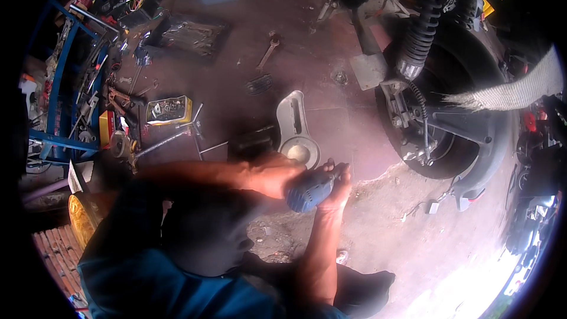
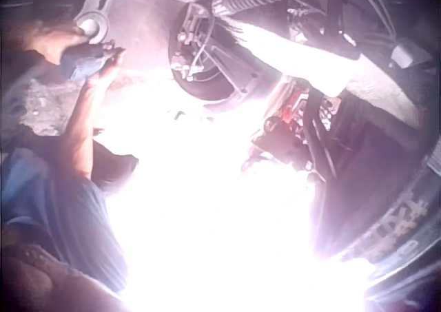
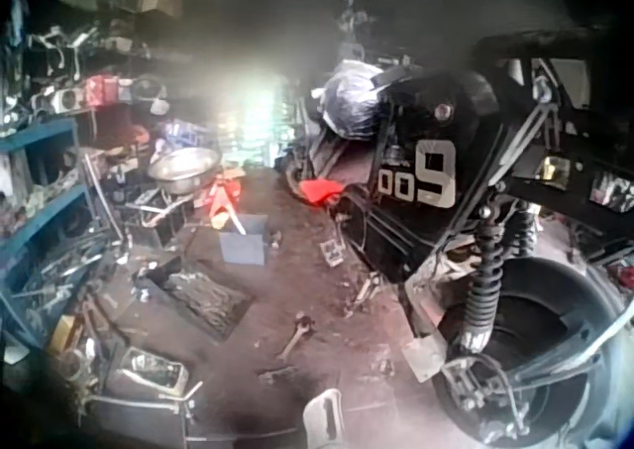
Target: The person disassembles parts of an electric scooter wheel assembly by attaching sockets to an electric impact wrench, loosening fasteners, and removing brackets and nuts by hand.
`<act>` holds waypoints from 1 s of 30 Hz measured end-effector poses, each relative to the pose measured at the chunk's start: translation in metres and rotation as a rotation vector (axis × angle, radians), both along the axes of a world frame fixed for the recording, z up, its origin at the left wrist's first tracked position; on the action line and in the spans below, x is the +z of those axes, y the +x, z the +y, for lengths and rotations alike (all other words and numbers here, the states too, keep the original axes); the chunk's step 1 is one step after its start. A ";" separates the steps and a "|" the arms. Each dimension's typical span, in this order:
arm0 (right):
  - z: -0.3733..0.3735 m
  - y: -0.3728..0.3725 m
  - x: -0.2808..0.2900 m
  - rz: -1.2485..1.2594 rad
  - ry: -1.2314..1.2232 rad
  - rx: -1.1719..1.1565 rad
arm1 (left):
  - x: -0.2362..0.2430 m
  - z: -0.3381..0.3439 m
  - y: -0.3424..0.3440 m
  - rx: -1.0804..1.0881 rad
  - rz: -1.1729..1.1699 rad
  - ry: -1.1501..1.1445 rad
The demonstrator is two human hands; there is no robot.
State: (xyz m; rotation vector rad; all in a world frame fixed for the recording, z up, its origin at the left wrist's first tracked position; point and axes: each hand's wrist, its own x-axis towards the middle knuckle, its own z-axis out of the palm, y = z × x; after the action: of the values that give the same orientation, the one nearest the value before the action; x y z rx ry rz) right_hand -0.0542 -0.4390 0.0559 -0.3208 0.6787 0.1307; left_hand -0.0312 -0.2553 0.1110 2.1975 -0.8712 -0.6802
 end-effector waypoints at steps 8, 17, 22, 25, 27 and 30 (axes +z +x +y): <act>0.018 0.003 -0.042 -0.040 -0.277 0.119 | -0.016 0.047 -0.021 0.096 -0.083 -0.125; -0.004 0.031 -0.033 0.218 -2.007 1.353 | -0.031 0.106 -0.031 0.147 -0.023 -0.218; -0.036 0.052 -0.056 0.025 -2.306 1.279 | -0.027 0.114 -0.021 0.209 -0.133 -0.166; -0.023 0.075 -0.051 -0.075 -2.347 1.394 | -0.024 0.130 -0.020 0.284 -0.068 -0.091; -0.011 0.081 -0.051 -0.150 -2.322 1.307 | -0.019 0.140 -0.018 0.357 -0.063 0.019; -0.012 0.082 -0.054 -0.069 -2.189 1.228 | -0.026 0.136 -0.007 0.454 -0.206 0.200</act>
State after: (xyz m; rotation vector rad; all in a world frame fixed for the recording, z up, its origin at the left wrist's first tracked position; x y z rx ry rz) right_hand 0.0282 -0.4508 0.0014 -2.8172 0.1701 0.4999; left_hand -0.0382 -0.1193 0.0854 2.5583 -0.3825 -0.3342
